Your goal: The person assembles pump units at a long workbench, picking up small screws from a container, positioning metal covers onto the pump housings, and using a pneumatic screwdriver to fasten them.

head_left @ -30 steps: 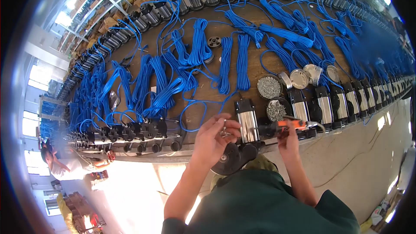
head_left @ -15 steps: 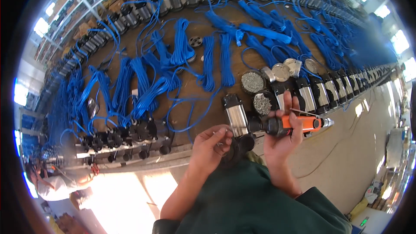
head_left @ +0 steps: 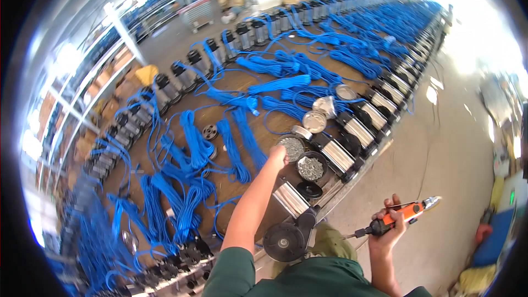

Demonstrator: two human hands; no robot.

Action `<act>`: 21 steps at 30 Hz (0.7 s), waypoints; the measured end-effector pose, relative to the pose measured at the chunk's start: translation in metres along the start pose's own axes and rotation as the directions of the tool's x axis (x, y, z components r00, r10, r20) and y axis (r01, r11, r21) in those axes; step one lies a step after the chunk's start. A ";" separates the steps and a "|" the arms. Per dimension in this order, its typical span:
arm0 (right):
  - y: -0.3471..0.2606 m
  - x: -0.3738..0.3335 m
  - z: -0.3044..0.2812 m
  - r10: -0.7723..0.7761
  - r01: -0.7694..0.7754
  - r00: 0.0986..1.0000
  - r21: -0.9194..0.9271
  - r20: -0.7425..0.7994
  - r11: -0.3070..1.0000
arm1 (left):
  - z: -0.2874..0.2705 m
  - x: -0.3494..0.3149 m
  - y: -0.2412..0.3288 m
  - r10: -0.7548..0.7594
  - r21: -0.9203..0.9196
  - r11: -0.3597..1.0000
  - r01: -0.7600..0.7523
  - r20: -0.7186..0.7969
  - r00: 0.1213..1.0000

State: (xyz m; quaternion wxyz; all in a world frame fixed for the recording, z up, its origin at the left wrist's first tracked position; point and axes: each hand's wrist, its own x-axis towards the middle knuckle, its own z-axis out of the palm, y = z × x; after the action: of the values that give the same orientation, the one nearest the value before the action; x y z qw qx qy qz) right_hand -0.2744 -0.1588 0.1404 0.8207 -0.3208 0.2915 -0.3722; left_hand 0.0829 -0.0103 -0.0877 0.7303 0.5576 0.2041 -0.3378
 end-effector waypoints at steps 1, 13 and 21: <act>-0.008 -0.005 -0.006 -0.065 0.064 0.998 -0.025 -0.014 0.998 | -0.002 0.010 -0.004 -0.012 0.005 1.000 0.012 -0.018 1.000; -0.045 0.031 0.026 -0.460 0.514 0.842 -0.158 0.281 0.843 | -0.021 -0.056 0.016 0.068 -0.344 0.938 0.055 0.336 0.940; -0.074 0.064 0.076 -0.441 0.516 0.796 -0.084 0.415 0.852 | -0.023 -0.222 0.044 0.345 -0.490 0.855 -0.172 0.287 0.894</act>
State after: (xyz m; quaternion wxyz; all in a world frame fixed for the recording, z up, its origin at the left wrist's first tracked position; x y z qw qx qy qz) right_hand -0.2158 -0.2245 0.2271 0.7046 -0.5280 0.0703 -0.4689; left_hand -0.0366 0.0773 0.0848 0.9037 0.3224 0.0597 -0.2753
